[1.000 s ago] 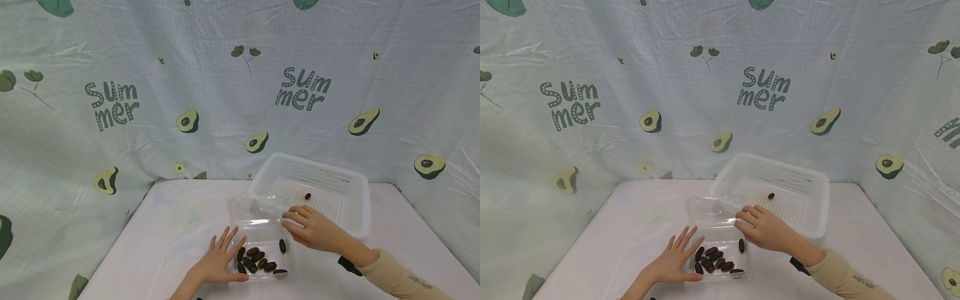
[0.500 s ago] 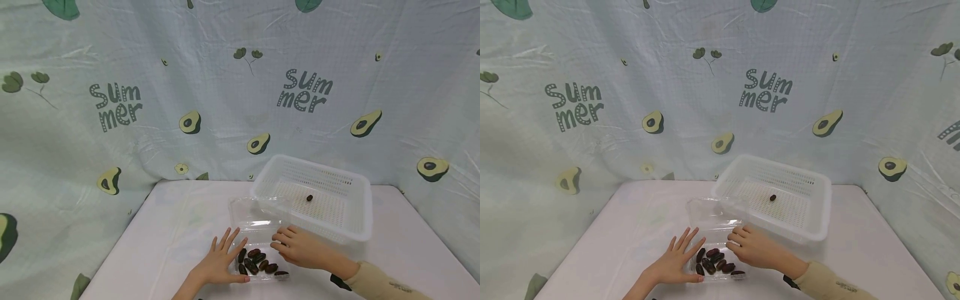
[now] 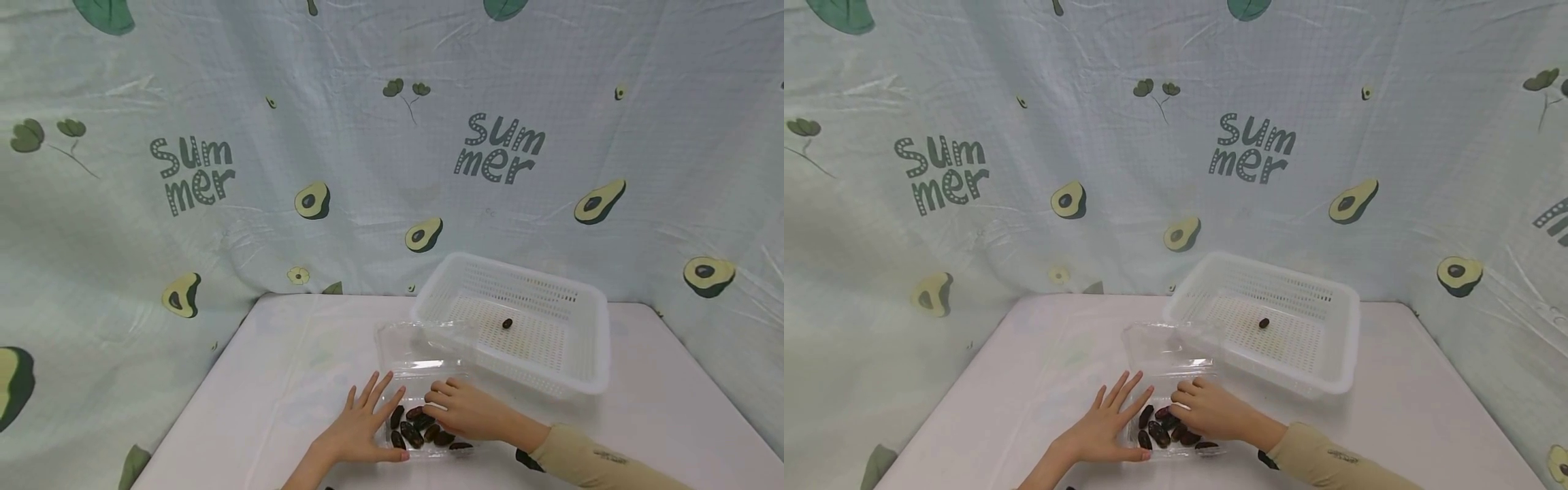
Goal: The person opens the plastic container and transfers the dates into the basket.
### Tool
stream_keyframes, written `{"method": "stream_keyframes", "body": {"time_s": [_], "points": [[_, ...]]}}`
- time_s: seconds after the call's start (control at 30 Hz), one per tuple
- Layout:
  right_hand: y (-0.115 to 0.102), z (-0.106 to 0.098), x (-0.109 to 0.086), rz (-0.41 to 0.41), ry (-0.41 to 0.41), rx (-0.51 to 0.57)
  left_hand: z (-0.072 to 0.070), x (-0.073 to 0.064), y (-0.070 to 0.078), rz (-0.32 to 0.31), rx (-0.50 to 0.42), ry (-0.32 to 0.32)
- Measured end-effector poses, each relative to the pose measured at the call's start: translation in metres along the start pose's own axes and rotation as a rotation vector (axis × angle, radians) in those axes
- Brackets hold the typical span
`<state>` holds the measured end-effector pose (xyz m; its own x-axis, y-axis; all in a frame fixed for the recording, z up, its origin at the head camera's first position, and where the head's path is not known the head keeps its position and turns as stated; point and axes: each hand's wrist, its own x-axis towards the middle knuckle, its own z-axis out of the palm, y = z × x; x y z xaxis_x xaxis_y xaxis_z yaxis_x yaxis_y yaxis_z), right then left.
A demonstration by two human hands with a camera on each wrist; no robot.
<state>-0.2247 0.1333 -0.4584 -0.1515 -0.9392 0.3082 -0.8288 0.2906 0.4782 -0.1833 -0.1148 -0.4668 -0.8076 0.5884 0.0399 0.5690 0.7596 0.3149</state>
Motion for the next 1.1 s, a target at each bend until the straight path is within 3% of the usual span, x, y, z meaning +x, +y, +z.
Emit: {"method": "stream_keyframes", "body": {"time_s": [0.3,0.87,1.1], "points": [[-0.007,0.015,0.010,0.015,-0.094,0.022,0.002,0.001,-0.002,0.002,0.010,-0.005],[-0.011,0.027,0.012,0.008,-0.096,0.032,0.000,-0.001,0.000,0.001,0.025,-0.011],[-0.012,0.026,0.011,0.015,-0.145,0.028,0.000,-0.001,0.001,0.002,0.016,-0.011]]}}
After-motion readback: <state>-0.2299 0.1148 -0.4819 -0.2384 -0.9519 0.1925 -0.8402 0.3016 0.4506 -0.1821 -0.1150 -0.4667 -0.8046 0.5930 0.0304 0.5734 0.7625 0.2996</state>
